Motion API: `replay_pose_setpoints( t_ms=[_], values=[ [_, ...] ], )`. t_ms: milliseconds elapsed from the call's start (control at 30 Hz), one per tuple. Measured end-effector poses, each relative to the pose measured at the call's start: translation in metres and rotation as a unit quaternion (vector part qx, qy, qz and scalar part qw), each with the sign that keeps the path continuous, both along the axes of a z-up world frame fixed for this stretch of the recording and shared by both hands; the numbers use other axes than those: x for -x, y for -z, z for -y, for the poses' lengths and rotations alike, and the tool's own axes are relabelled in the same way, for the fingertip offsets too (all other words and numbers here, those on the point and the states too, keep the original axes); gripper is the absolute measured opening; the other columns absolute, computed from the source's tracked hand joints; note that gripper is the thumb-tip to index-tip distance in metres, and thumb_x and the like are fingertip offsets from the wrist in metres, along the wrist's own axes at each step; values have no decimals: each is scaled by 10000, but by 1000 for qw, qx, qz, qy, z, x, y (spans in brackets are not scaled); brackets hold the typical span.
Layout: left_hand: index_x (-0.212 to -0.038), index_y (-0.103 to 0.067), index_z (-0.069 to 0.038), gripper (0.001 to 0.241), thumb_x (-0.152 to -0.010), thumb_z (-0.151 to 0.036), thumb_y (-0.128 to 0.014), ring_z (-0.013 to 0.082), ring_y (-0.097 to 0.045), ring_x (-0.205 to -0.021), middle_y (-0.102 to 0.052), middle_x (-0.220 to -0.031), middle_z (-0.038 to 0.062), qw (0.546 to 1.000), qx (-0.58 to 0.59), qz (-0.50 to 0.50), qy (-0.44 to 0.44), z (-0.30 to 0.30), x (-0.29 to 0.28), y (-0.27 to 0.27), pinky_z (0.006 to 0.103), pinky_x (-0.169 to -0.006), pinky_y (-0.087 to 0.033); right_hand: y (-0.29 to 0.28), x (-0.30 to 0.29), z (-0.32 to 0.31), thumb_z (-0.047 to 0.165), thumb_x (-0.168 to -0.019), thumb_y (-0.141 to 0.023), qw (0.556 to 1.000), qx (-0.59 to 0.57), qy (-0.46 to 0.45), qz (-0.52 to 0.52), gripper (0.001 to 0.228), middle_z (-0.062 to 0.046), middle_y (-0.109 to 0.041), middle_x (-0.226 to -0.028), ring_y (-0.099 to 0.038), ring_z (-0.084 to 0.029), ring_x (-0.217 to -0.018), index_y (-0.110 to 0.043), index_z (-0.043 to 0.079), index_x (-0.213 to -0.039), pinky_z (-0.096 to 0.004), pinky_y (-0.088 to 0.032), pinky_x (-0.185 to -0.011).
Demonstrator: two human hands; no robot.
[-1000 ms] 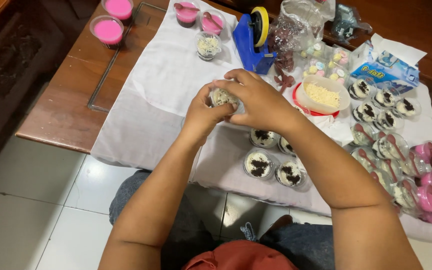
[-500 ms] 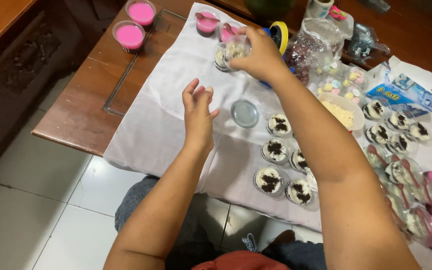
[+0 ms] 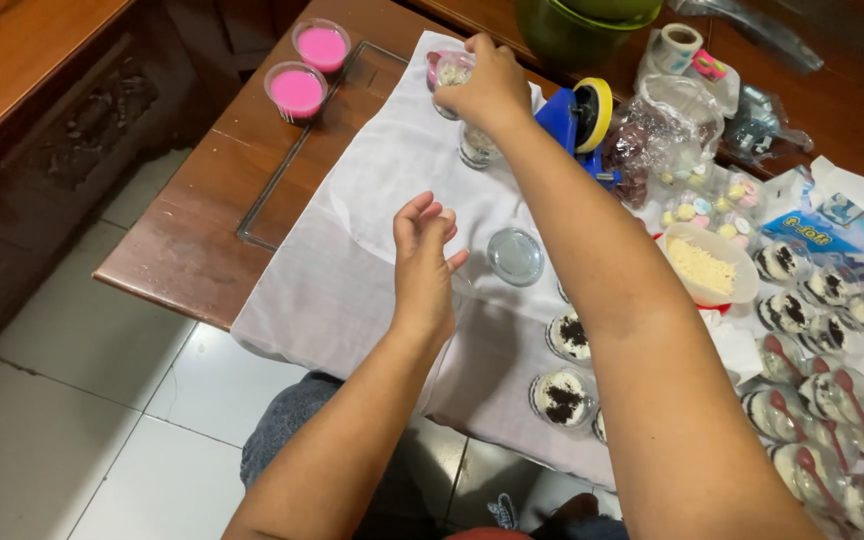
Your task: Assembling multi-layered dessert cups by adding jelly and toppings
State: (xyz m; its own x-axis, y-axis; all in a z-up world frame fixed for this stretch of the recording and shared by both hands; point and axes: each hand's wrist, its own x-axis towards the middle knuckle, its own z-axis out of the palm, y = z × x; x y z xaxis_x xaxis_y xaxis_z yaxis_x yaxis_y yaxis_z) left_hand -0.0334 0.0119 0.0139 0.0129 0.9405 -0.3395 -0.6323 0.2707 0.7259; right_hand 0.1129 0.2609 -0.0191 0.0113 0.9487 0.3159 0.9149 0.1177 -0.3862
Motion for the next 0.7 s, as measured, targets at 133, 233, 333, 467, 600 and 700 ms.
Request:
replay_pose_setpoints(
  t_ms=[133, 233, 333, 467, 600, 700],
  values=[
    [-1397, -462, -158, 558, -858, -285, -529, 210, -488, -1208, -475, -1345, 63, 1000, 5, -7, 17, 2, 5, -10, 404, -1003, -417, -5, -21, -6, 376, -616, -888, 999, 31, 9, 4, 787, -127, -671, -1215, -645, -297, -1096, -595, 81, -1283, -385, -525, -925],
    [-1379, -483, -156, 531, -863, -270, -537, 194, -495, -1163, -485, -1340, 51, 1000, 8, 10, 15, 2, 4, -6, 400, -976, -421, -7, -40, -7, 437, -620, -869, 999, 17, 31, 15, 801, -164, -646, -1151, -658, -340, -982, -602, 97, -1294, -415, -542, -854],
    [-1388, -470, -140, 562, -850, -281, -549, 198, -490, -1159, -481, -1337, 66, 1000, 3, 18, 15, 1, 4, -7, 411, -985, -421, -22, -46, 7, 412, -629, -871, 999, 42, 27, 16, 810, -159, -668, -1223, -656, -335, -1074, -608, 43, -1300, -422, -528, -902],
    [-1384, -476, -133, 568, -845, -295, -554, 200, -490, -1162, -480, -1348, 74, 1000, 11, 16, 20, 2, 2, -10, 410, -981, -432, -18, -54, 14, 382, -643, -912, 998, 58, 2, -12, 838, -189, -635, -1250, -638, -346, -1094, -580, 42, -1332, -416, -512, -933],
    [-1382, -474, -123, 563, -850, -286, -553, 198, -498, -1149, -482, -1352, 81, 1000, 10, 13, 20, 2, -5, -7, 409, -967, -442, 1, -50, -4, 321, -638, -962, 997, -8, -55, -46, 859, -171, -604, -1273, -639, -315, -1089, -547, 65, -1346, -394, -525, -954],
    [-1392, -464, -127, 572, -852, -294, -552, 198, -495, -1171, -471, -1356, 81, 1000, 11, 13, 23, 1, -7, -8, 397, -967, -436, 14, -18, -9, 303, -637, -941, 996, 3, -53, -74, 786, -123, -597, -1253, -633, -323, -1102, -549, 156, -1303, -452, -547, -898]
  ],
)
